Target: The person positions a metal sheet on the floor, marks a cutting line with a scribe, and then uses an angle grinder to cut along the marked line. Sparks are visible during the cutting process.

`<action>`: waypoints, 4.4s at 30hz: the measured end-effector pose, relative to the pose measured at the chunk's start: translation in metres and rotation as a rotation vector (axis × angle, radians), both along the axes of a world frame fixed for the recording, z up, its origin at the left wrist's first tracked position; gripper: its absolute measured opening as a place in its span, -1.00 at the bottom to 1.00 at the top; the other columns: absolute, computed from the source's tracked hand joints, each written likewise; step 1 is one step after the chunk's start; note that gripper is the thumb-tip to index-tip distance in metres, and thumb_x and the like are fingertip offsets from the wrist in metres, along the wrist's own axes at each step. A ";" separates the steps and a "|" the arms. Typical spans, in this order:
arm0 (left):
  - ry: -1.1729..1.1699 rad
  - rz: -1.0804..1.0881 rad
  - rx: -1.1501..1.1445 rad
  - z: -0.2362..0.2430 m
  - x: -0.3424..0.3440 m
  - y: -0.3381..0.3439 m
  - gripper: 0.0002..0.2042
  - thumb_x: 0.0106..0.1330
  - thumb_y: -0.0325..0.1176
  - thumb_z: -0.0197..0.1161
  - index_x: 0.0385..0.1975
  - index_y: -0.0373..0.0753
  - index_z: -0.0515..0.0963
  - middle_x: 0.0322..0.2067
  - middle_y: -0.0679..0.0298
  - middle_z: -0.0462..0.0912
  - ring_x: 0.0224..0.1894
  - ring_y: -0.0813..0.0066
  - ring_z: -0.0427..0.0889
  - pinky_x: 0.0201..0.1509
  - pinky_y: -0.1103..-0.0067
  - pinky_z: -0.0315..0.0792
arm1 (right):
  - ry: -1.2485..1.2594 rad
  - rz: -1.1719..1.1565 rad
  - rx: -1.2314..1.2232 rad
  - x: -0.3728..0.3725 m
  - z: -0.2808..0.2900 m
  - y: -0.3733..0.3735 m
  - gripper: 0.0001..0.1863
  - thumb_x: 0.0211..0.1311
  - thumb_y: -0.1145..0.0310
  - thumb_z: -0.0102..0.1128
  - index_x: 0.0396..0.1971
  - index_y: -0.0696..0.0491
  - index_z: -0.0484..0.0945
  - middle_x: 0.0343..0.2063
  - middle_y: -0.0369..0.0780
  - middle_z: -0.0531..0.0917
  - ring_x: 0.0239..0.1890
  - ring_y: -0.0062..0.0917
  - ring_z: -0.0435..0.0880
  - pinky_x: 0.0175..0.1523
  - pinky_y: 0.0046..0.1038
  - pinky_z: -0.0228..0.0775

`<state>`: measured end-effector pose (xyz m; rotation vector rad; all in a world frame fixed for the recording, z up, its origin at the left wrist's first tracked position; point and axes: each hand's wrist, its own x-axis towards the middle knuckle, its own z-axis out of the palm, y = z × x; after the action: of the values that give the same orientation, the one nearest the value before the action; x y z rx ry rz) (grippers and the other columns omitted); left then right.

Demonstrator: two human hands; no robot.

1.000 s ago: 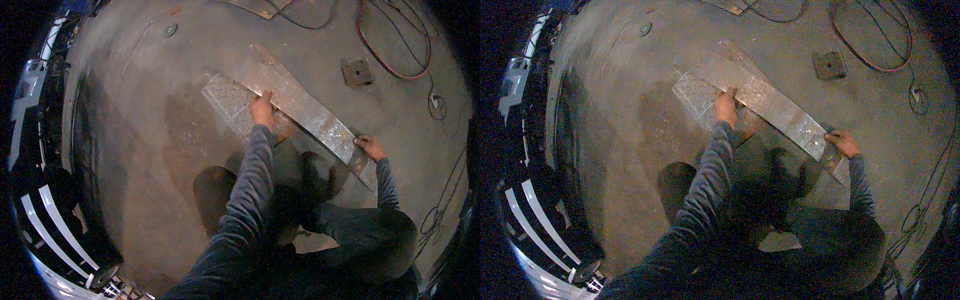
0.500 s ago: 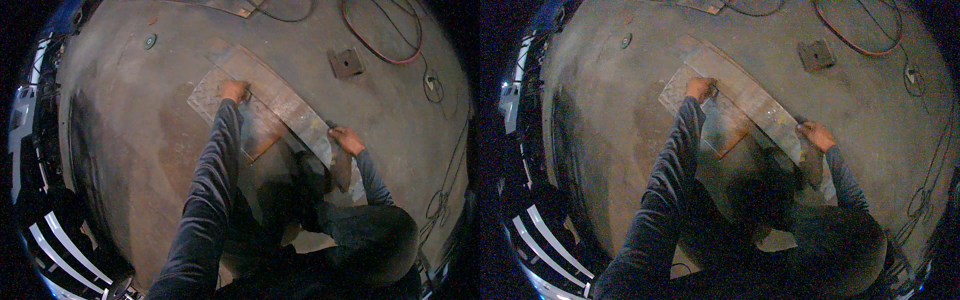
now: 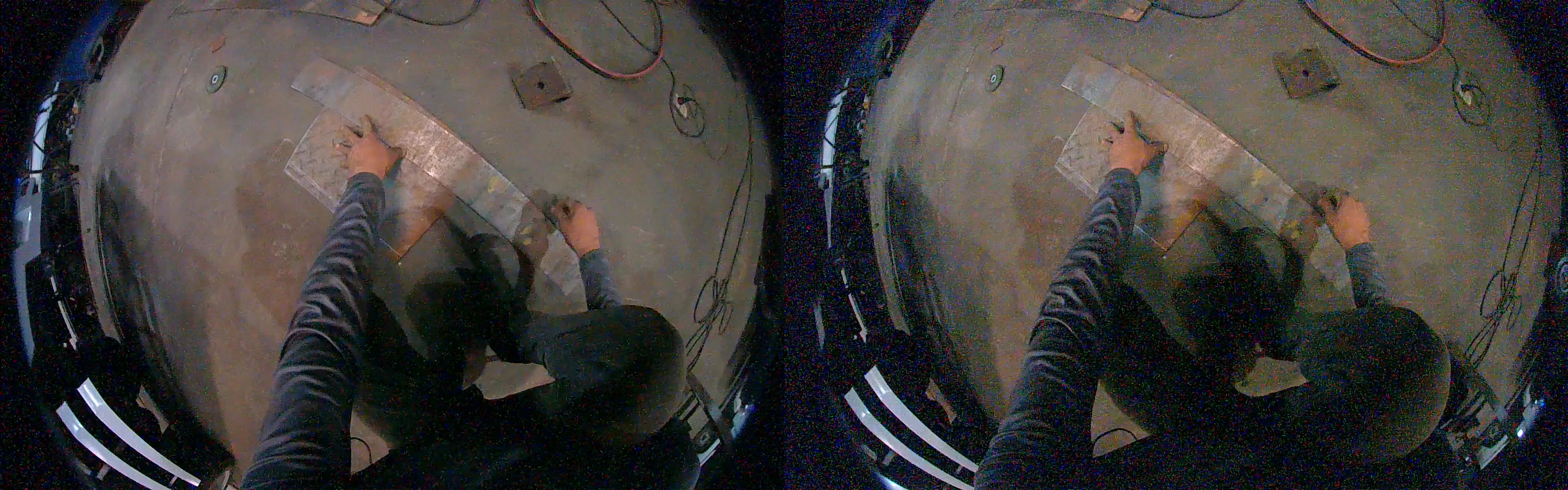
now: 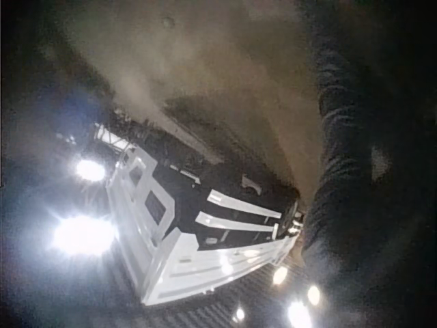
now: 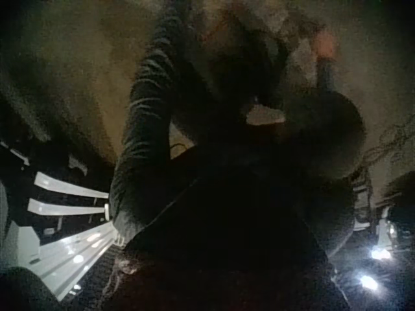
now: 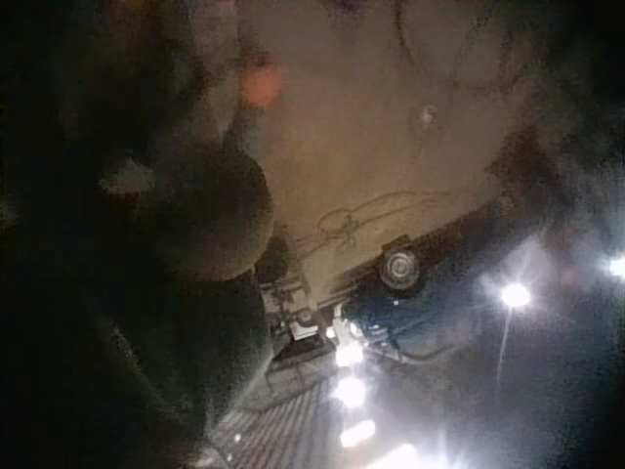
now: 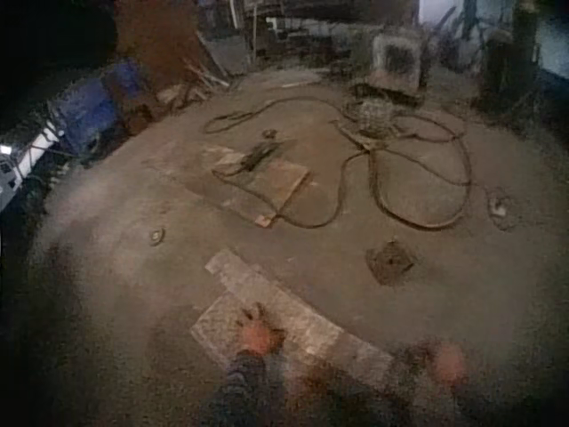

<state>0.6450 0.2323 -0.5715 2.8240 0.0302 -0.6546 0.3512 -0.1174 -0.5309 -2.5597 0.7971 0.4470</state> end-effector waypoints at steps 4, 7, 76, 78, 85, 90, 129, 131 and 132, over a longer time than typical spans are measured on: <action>0.005 -0.115 0.065 0.013 0.000 -0.008 0.21 -0.10 0.19 0.54 0.53 -0.02 -0.10 0.46 -0.31 -0.16 0.48 -0.38 -0.07 0.46 -0.15 -0.06 | 0.005 0.013 -0.095 -0.032 -0.034 -0.004 -0.67 0.29 0.11 0.21 -0.13 0.05 0.64 -0.21 0.04 0.68 -0.13 0.02 0.64 -0.04 -0.07 0.48; -0.004 -0.153 0.151 0.025 -0.005 -0.007 0.24 -0.09 0.26 0.51 0.52 -0.11 -0.12 0.44 -0.37 -0.08 0.47 -0.32 0.03 0.47 -0.09 -0.01 | 0.079 -0.021 -0.031 -0.034 -0.036 0.008 -0.62 0.29 0.07 0.22 -0.12 0.08 0.61 -0.16 0.06 0.67 -0.10 0.04 0.63 -0.03 -0.06 0.47; -0.076 -0.088 0.034 0.000 0.024 0.033 0.23 -0.10 0.30 0.48 0.53 0.01 -0.14 0.48 -0.26 -0.25 0.43 -0.59 -0.18 0.26 -0.43 -0.01 | -0.047 -0.294 0.284 -0.014 -0.037 -0.007 -0.67 0.15 0.10 0.34 -0.35 0.10 0.69 -0.47 -0.12 0.71 -0.43 -0.35 0.65 -0.23 -0.33 0.44; -0.090 -0.097 0.017 0.001 0.024 0.032 0.23 -0.09 0.30 0.48 0.53 0.01 -0.14 0.48 -0.26 -0.25 0.44 -0.59 -0.18 0.27 -0.42 -0.01 | -0.023 -0.334 0.315 -0.012 -0.032 -0.007 -0.67 0.15 0.10 0.33 -0.35 0.11 0.69 -0.46 -0.13 0.71 -0.43 -0.36 0.65 -0.23 -0.34 0.44; -0.048 -0.051 0.010 0.023 0.021 0.021 0.23 -0.08 0.29 0.48 0.54 0.02 -0.16 0.49 -0.26 -0.27 0.45 -0.59 -0.20 0.30 -0.40 -0.04 | -0.024 -0.292 0.237 -0.011 -0.036 -0.006 -0.68 0.13 0.12 0.33 -0.35 0.11 0.69 -0.46 -0.13 0.71 -0.40 -0.33 0.67 -0.21 -0.33 0.45; -0.059 -0.038 0.008 0.021 0.018 0.023 0.23 -0.09 0.29 0.47 0.54 0.00 -0.15 0.48 -0.26 -0.27 0.44 -0.60 -0.18 0.30 -0.39 -0.04 | -0.061 -0.233 0.144 -0.011 -0.041 -0.004 -0.65 0.12 0.10 0.34 -0.34 0.11 0.68 -0.42 -0.09 0.71 -0.33 -0.22 0.69 -0.18 -0.27 0.45; 0.008 -0.013 0.074 0.034 0.016 0.015 0.21 -0.02 0.25 0.46 0.53 -0.10 -0.17 0.52 -0.11 -0.25 0.47 -0.51 -0.20 0.34 -0.36 -0.08 | -0.095 -0.284 0.254 -0.007 -0.045 -0.018 -0.64 0.09 0.12 0.39 -0.45 0.16 0.60 -0.53 -0.17 0.60 -0.43 -0.47 0.55 -0.22 -0.36 0.38; -0.010 -0.014 0.068 0.032 0.015 0.018 0.20 -0.03 0.24 0.47 0.53 -0.09 -0.15 0.52 -0.11 -0.25 0.47 -0.50 -0.20 0.34 -0.37 -0.09 | -0.072 -0.298 0.311 -0.001 -0.036 -0.017 -0.64 0.07 0.11 0.41 -0.45 0.15 0.60 -0.54 -0.20 0.60 -0.44 -0.49 0.53 -0.23 -0.36 0.38; -0.013 -0.015 0.064 0.031 0.015 0.018 0.20 -0.03 0.24 0.48 0.53 -0.09 -0.15 0.52 -0.11 -0.25 0.47 -0.50 -0.21 0.34 -0.37 -0.10 | -0.096 -0.301 0.295 -0.004 -0.041 -0.019 -0.64 0.07 0.10 0.41 -0.45 0.14 0.61 -0.53 -0.21 0.60 -0.44 -0.50 0.53 -0.23 -0.37 0.38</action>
<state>0.6602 0.2501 -0.5405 2.8920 0.0281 -0.6497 0.3467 -0.1364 -0.5718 -2.1301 0.9810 0.3164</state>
